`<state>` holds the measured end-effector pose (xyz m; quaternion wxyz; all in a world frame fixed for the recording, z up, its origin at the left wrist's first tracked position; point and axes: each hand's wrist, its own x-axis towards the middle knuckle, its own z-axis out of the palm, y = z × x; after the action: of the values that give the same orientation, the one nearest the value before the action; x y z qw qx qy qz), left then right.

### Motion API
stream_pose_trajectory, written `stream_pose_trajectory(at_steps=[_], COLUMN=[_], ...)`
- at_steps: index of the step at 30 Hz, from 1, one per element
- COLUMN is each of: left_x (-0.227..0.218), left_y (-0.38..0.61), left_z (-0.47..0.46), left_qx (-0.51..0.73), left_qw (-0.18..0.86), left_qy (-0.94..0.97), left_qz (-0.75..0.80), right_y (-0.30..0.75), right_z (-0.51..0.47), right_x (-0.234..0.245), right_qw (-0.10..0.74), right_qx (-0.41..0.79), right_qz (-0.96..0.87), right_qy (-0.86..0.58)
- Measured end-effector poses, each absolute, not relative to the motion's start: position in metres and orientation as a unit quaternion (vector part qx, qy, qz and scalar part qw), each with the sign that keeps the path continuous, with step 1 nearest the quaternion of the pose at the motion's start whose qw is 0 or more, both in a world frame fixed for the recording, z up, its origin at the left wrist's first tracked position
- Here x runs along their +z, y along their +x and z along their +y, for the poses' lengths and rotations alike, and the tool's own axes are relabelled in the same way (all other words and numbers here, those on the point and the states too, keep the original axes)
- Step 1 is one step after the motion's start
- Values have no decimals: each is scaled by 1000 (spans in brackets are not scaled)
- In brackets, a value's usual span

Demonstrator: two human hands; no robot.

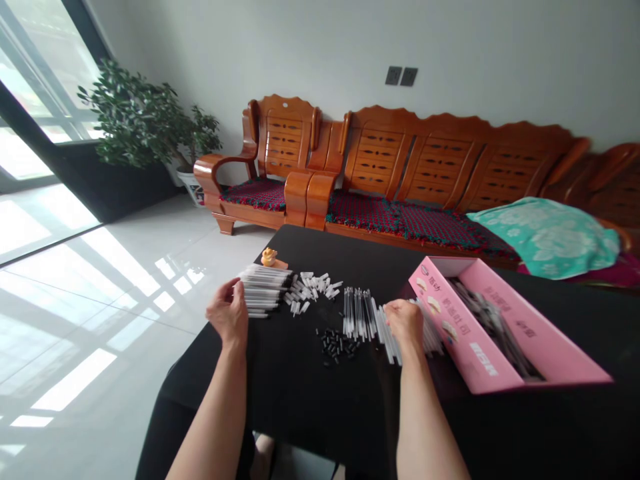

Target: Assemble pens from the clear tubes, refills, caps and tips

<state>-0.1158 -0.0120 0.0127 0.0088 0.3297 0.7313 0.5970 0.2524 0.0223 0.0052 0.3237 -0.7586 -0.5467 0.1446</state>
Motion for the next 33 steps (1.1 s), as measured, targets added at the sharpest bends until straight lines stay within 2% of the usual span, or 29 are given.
stream_pose_trajectory(at_steps=[4,8,16,28,33], left_x=[32,30,-3,6,9], left_y=[-66,-18,19,44,52], left_z=[5,16,8,-4,-5], left_qx=[570,518,416,309,267], left_qw=[114,178,183,123,105], left_qy=[503,611,704,784,776], left_qz=[640,572,546,524,562], right_y=[236,221,215,216,215], right_z=[18,14,11,13,15], right_x=[13,15,13,13,12], right_qw=[178,115,102,92,87], right_qx=[100,61,11,32,36], right_qz=[-583,-600,-607,-604,-584], right_qy=[-787,-789,-788,-791,-806])
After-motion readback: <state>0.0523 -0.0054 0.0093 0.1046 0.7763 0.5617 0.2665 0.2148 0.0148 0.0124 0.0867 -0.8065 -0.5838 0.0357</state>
